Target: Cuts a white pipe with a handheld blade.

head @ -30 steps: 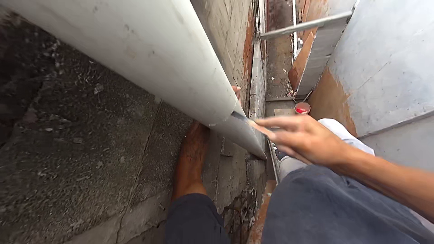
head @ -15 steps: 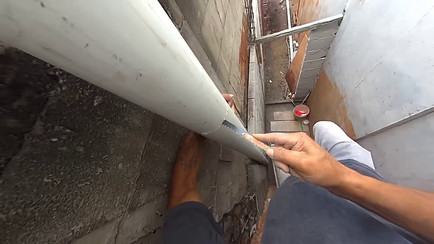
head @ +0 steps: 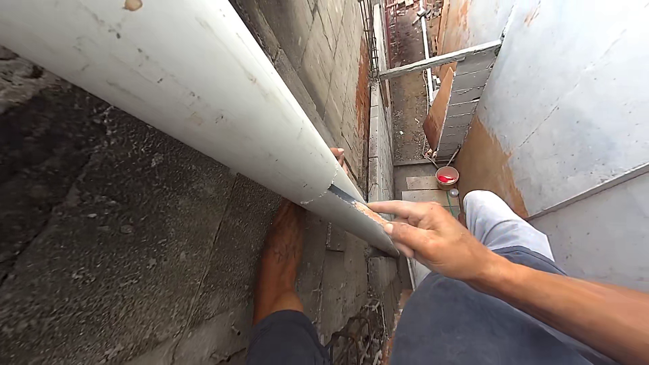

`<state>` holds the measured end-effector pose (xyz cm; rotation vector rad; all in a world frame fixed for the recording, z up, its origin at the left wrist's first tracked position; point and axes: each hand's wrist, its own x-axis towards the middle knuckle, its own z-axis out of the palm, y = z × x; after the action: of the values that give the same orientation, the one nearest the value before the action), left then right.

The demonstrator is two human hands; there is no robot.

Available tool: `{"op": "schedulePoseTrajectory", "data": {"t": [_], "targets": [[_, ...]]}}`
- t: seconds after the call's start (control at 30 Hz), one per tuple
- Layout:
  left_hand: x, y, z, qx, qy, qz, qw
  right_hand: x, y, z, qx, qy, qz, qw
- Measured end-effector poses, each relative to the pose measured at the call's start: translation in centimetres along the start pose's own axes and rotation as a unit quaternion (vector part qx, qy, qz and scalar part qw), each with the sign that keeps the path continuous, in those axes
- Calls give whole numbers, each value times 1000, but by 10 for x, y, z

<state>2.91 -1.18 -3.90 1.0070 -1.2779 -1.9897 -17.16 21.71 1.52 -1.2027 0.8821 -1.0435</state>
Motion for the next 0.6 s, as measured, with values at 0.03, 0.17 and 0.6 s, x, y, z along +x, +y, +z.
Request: {"op": "schedulePoseTrajectory", "data": {"t": [0.03, 0.17, 0.6], "targets": [[2, -3, -5, -12, -19, 6, 1000, 6, 4, 5, 4, 2, -4, 1000], [13, -12, -23, -37, -103, 39, 993, 19, 1, 6, -2, -4, -3, 1000], [-22, 3, 73, -52, 257, 124, 957, 40, -23, -8, -80, -59, 96, 990]]}}
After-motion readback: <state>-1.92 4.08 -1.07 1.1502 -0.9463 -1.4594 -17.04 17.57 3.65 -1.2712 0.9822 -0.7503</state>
